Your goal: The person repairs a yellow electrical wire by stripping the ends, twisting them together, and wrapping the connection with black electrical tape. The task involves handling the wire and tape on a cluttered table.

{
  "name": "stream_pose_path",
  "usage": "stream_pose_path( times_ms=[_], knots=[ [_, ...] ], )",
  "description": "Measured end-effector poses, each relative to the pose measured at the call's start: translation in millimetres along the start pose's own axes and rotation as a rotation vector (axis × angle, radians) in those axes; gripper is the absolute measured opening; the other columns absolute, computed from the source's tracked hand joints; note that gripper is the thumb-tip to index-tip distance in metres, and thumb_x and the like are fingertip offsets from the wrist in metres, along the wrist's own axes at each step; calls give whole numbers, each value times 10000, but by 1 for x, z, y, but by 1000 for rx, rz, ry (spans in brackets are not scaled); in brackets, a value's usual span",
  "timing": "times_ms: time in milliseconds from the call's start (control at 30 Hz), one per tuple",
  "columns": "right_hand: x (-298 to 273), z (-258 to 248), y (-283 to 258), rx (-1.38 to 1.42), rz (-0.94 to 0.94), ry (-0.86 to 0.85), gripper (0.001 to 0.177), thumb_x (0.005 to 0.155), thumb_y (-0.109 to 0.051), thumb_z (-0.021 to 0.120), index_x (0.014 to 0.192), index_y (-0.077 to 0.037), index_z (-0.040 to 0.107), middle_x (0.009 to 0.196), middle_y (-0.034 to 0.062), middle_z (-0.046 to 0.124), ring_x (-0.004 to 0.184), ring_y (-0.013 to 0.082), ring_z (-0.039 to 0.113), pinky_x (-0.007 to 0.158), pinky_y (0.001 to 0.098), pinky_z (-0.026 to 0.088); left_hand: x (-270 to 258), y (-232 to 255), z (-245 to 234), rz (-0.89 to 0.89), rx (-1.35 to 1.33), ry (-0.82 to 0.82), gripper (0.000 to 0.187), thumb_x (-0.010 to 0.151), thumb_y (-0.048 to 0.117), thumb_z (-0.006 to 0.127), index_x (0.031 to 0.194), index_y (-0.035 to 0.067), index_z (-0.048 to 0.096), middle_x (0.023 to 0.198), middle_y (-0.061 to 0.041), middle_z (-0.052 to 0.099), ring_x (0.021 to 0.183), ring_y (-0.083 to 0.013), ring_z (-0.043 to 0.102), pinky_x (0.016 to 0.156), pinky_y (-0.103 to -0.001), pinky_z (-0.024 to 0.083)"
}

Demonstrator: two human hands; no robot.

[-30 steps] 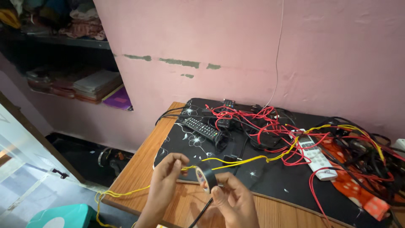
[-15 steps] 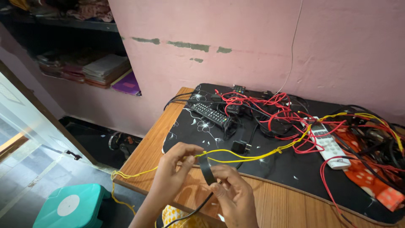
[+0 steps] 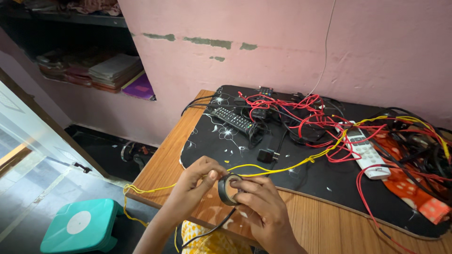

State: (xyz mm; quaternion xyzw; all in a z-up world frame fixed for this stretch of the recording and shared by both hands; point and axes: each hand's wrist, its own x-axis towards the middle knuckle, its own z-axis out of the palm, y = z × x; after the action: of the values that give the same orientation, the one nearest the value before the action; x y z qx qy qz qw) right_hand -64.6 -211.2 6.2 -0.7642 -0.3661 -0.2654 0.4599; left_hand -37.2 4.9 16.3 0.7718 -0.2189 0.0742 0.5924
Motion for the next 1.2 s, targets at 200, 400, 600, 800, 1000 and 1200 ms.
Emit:
stream_pose_path(
  times_ms=[200, 400, 600, 800, 1000, 1200],
  knots=[
    [-1, -3, 5, -73, -44, -45, 361, 676, 16, 777, 1017, -49, 679, 1225, 72, 697, 1171, 330, 618, 952, 409, 530, 0, -4, -2, 4, 51, -22, 161, 959, 133, 657, 1043, 19, 735, 1011, -59, 612, 969, -167, 631, 862, -313, 515],
    [-2, -9, 7, -146, -68, -77, 342, 695, 9, 766, 1018, -57, 673, 1228, 79, 679, 1213, 338, 602, 974, 418, 522, 0, -8, -2, 1, 69, 2, 107, 864, 51, 756, 962, 8, 747, 1025, -68, 600, 990, -165, 635, 892, -314, 509],
    [-2, -12, 8, -228, -122, -101, 343, 685, 1, 764, 1007, -77, 679, 1244, 58, 677, 1229, 329, 602, 984, 414, 531, 2, -1, -1, -2, 114, 26, 136, 815, 7, 779, 945, 19, 740, 1020, -72, 633, 983, -177, 655, 894, -318, 514],
    [-4, -15, 8, -269, -151, -160, 292, 716, -39, 763, 995, -86, 690, 1244, 43, 670, 1203, 314, 606, 950, 402, 539, 1, 24, 0, -42, 100, -76, 423, 802, -57, 665, 1185, 107, 739, 1058, -60, 619, 1011, -170, 656, 917, -307, 538],
    [-7, -16, 9, -292, -166, -208, 260, 743, -46, 732, 995, -99, 702, 1245, 29, 681, 1157, 292, 615, 940, 399, 534, 2, 32, -2, -71, 141, -166, 484, 797, -95, 647, 1212, 121, 768, 1019, -84, 567, 970, -216, 611, 877, -332, 519],
    [-6, -16, 8, -292, -184, -211, 264, 749, -27, 719, 1004, -83, 683, 1251, 34, 679, 1203, 300, 620, 967, 397, 536, 5, 26, 2, -50, 193, -67, 172, 824, -63, 681, 956, 42, 718, 981, -61, 609, 948, -186, 652, 840, -316, 534]
  ],
)
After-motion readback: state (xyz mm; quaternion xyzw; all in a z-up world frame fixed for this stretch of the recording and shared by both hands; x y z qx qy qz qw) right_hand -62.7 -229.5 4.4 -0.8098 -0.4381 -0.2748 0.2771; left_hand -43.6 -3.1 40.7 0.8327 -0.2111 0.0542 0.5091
